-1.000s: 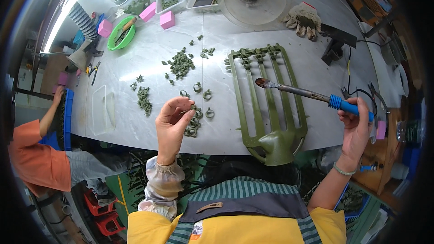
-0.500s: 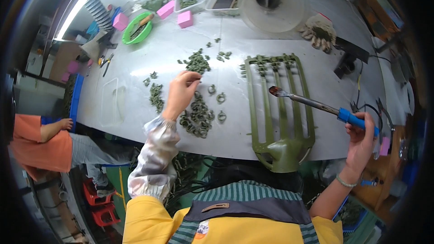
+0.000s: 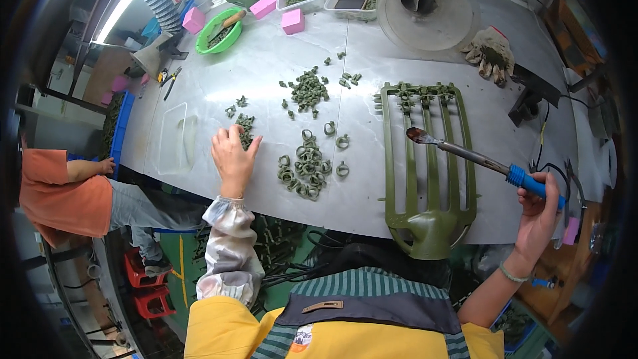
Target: The person sorts small plastic components by hand, places foam blocks under a green plastic frame, and fuses the plastic components onto the frame using a soldering iron.
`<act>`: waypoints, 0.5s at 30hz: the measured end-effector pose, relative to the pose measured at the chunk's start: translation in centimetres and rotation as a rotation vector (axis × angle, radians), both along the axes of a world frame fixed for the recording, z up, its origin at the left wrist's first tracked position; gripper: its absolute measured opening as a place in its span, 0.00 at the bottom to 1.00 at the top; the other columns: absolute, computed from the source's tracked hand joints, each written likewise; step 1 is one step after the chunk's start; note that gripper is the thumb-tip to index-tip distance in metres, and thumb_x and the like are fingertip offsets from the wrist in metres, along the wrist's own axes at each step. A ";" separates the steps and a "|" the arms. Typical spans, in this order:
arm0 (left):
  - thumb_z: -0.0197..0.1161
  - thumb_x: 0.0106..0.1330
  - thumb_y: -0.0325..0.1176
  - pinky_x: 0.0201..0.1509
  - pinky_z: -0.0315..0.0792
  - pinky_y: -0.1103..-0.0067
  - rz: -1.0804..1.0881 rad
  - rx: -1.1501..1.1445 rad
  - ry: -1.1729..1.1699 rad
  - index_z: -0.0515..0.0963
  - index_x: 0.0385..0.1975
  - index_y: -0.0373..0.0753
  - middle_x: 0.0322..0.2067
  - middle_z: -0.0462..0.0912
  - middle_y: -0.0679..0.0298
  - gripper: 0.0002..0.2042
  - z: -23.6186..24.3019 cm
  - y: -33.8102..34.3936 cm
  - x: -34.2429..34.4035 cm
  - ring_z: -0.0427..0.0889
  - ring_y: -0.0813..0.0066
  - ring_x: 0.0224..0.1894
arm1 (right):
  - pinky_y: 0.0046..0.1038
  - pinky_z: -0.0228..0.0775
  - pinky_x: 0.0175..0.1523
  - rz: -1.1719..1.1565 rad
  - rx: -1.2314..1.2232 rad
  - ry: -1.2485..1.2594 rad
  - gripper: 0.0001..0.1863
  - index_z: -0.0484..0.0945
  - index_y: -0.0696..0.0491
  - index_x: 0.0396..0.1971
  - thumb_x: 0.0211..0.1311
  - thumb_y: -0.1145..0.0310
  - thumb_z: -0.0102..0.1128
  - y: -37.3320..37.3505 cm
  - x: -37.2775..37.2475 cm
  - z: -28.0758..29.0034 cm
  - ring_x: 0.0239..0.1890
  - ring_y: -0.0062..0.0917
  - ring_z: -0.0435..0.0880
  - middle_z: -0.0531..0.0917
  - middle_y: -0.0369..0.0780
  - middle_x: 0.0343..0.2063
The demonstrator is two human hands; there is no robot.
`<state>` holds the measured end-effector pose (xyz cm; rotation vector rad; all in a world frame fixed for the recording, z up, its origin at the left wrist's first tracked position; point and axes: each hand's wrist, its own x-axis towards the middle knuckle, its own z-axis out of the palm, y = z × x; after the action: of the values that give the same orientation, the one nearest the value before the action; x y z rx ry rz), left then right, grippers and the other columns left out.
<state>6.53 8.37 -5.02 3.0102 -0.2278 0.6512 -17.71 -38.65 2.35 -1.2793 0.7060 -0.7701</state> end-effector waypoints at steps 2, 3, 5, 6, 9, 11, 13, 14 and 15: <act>0.70 0.55 0.38 0.49 0.66 0.67 0.023 -0.006 -0.014 0.76 0.35 0.42 0.37 0.73 0.62 0.12 -1.3 0.7 -0.1 0.71 0.59 0.44 | 0.15 0.76 0.36 0.001 -0.002 0.001 0.17 0.80 0.58 0.35 0.64 0.56 0.61 0.3 0.1 0.0 0.27 0.18 0.82 0.82 0.38 0.28; 0.70 0.55 0.37 0.50 0.65 0.67 0.036 -0.015 -0.025 0.77 0.35 0.43 0.38 0.73 0.61 0.12 -1.6 0.6 0.0 0.71 0.59 0.44 | 0.15 0.76 0.36 -0.008 -0.008 0.006 0.17 0.80 0.58 0.35 0.64 0.56 0.61 0.3 0.1 0.0 0.27 0.18 0.83 0.82 0.39 0.29; 0.68 0.56 0.34 0.50 0.65 0.68 0.025 -0.050 -0.039 0.78 0.35 0.42 0.37 0.74 0.62 0.09 -1.6 0.9 -0.3 0.72 0.60 0.45 | 0.15 0.77 0.36 -0.009 -0.005 0.005 0.17 0.80 0.58 0.36 0.64 0.56 0.61 0.4 0.0 0.0 0.27 0.18 0.83 0.82 0.38 0.29; 0.67 0.56 0.33 0.51 0.64 0.68 -0.034 -0.133 -0.048 0.79 0.33 0.41 0.37 0.75 0.63 0.08 -1.4 1.1 -0.1 0.71 0.61 0.45 | 0.15 0.77 0.36 -0.014 -0.006 0.004 0.17 0.80 0.58 0.36 0.64 0.56 0.61 0.3 -0.2 0.2 0.27 0.18 0.83 0.82 0.38 0.29; 0.65 0.60 0.29 0.47 0.67 0.73 -0.124 -0.267 -0.096 0.81 0.31 0.38 0.34 0.79 0.65 0.03 -0.5 1.2 0.0 0.76 0.69 0.42 | 0.15 0.77 0.36 -0.022 -0.003 0.007 0.17 0.80 0.58 0.36 0.64 0.56 0.61 0.1 -0.5 0.3 0.27 0.18 0.83 0.82 0.38 0.29; 0.64 0.63 0.29 0.39 0.70 0.79 -0.026 -0.937 0.216 0.81 0.32 0.35 0.31 0.82 0.64 0.04 0.0 2.0 0.0 0.78 0.75 0.35 | 0.15 0.77 0.36 -0.024 0.002 0.006 0.17 0.80 0.57 0.35 0.64 0.56 0.61 0.0 -0.3 -0.1 0.27 0.18 0.83 0.82 0.38 0.29; 0.64 0.64 0.30 0.32 0.70 0.82 -0.130 -0.955 0.124 0.80 0.34 0.34 0.29 0.83 0.64 0.06 0.1 2.2 0.2 0.78 0.80 0.29 | 0.15 0.76 0.36 -0.029 0.001 0.003 0.17 0.80 0.57 0.35 0.64 0.56 0.61 0.0 -0.3 -0.1 0.27 0.18 0.82 0.82 0.38 0.29; 0.65 0.63 0.30 0.34 0.71 0.81 -0.096 -0.869 0.158 0.80 0.36 0.34 0.29 0.82 0.64 0.07 0.3 2.3 0.1 0.78 0.78 0.30 | 0.15 0.76 0.36 -0.025 0.003 0.003 0.17 0.80 0.57 0.35 0.64 0.56 0.61 0.0 -0.3 0.0 0.27 0.18 0.82 0.82 0.38 0.29; 0.66 0.61 0.30 0.36 0.72 0.80 -0.064 -0.785 0.192 0.79 0.37 0.34 0.29 0.82 0.63 0.09 0.6 2.0 0.0 0.78 0.76 0.30 | 0.15 0.76 0.36 -0.024 0.002 0.003 0.17 0.80 0.57 0.35 0.64 0.56 0.61 -0.1 -0.4 0.0 0.27 0.18 0.82 0.82 0.38 0.29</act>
<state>6.49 10.40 -4.44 2.2730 -0.0385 0.3274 -18.11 -38.73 2.35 -1.2721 0.7251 -0.7866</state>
